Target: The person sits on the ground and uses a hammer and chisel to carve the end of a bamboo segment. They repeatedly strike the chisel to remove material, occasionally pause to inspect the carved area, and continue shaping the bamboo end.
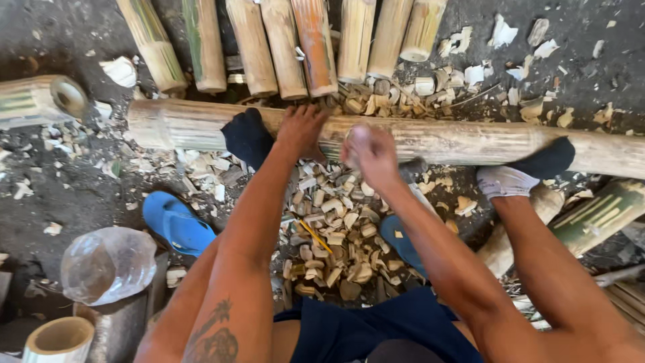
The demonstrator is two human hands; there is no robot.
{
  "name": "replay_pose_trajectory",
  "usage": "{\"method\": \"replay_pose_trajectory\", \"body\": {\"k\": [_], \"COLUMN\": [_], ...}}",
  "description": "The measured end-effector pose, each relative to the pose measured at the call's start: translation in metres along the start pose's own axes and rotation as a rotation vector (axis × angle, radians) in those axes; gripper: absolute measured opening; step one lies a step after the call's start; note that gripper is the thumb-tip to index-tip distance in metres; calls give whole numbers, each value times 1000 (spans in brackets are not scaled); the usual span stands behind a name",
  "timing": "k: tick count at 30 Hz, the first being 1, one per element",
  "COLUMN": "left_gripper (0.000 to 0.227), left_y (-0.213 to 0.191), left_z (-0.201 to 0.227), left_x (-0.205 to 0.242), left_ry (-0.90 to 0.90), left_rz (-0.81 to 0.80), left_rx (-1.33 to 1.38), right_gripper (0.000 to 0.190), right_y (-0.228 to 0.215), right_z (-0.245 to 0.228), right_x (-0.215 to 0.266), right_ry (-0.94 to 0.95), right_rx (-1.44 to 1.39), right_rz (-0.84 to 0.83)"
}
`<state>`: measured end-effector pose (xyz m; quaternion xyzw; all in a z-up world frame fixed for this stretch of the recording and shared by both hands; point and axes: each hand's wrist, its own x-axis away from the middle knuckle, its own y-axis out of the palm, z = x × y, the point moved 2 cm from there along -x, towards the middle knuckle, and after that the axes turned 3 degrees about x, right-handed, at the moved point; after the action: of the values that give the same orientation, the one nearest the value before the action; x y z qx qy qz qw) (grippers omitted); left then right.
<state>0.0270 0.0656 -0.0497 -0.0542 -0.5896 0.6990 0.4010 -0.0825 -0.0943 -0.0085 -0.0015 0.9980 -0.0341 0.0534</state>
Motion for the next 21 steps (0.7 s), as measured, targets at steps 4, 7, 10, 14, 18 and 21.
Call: {"method": "replay_pose_trajectory", "body": {"k": [4, 7, 10, 14, 18, 21], "left_gripper": [126, 127, 129, 130, 117, 84], "left_y": [-19, -19, -44, -59, -97, -99], "left_z": [3, 1, -2, 43, 140, 165], "left_x": [0, 2, -16, -14, -19, -37], "left_ry": [2, -29, -62, 9, 542, 441], "left_rz": [-30, -105, -133, -192, 131, 34], "left_rx": [8, 24, 6, 393, 622, 772], "right_gripper": [45, 52, 60, 65, 60, 55], "right_y": [-63, -156, -247, -261, -194, -167], "right_z": [-36, -89, -117, -98, -78, -69], "right_x": [64, 76, 46, 49, -3, -18], "right_ry": [159, 116, -123, -170, -75, -152], "right_rx": [-219, -519, -635, -423, -452, -361], "right_rz": [232, 652, 640, 530, 511, 372]}}
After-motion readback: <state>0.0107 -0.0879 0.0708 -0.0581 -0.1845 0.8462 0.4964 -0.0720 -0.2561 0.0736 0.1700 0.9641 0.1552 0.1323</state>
